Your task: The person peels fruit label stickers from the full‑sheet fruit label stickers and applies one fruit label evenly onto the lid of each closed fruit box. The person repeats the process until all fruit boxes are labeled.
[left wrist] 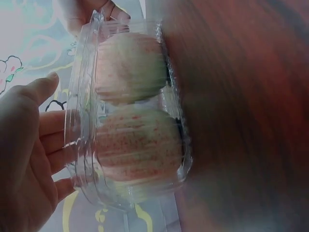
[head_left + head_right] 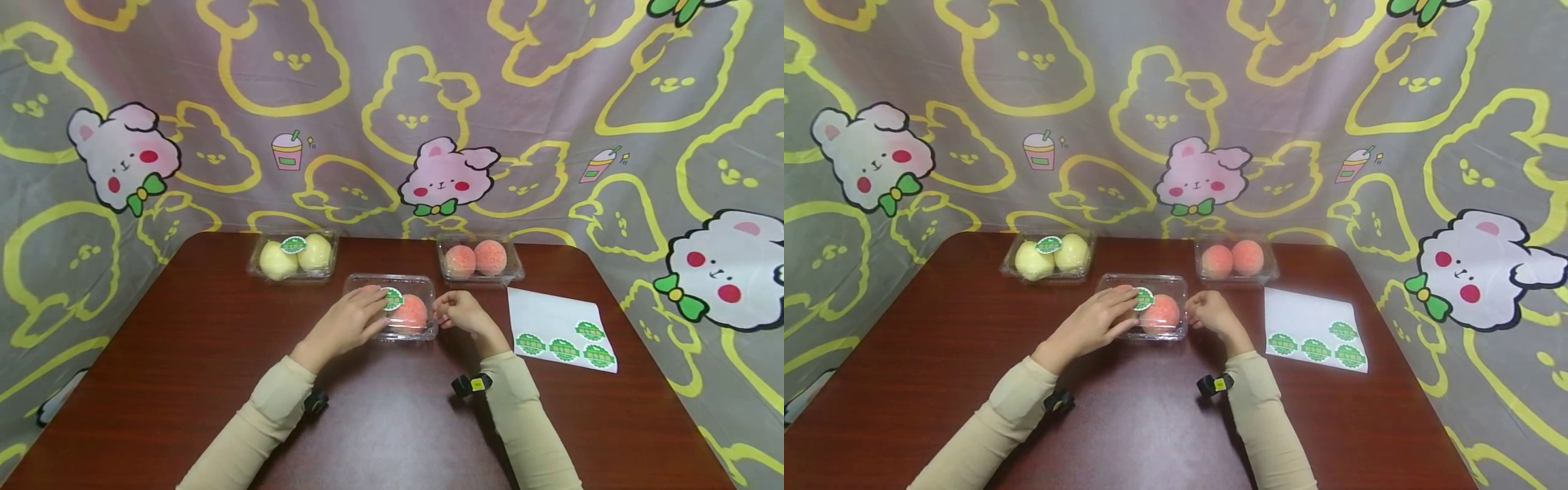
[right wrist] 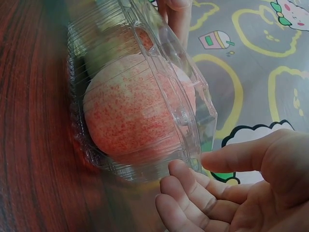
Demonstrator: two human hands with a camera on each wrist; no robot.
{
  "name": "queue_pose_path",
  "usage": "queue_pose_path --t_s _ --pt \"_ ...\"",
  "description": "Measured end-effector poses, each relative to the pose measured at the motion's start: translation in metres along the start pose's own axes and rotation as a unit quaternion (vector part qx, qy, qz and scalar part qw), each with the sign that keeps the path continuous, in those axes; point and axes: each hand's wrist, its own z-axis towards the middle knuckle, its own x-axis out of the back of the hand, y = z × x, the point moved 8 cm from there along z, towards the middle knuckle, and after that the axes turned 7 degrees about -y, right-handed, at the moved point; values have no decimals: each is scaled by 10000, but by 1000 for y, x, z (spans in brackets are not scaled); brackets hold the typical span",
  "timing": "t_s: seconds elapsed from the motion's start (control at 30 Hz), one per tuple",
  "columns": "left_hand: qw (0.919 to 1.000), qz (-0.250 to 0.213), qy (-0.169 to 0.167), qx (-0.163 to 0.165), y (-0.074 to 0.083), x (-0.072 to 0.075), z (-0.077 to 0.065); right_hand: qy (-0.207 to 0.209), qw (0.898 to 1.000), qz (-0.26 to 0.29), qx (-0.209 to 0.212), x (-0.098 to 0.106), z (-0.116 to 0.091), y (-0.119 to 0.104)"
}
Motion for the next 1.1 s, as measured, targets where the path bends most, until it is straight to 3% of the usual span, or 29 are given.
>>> queue_pose_path --t_s 0.3,0.53,0.9,1.1 --pt "9995 63 42 -308 10 0 -4 50 10000 -6 21 1 -2 -1" --pt "9999 33 -31 -127 0 1 -7 37 10000 56 29 0 -2 -1" --pt "9990 39 373 242 -13 10 -12 87 10000 -38 -12 2 -1 -1" --pt "9960 -65 881 102 -14 17 -10 31 10000 -14 1 1 -2 0"
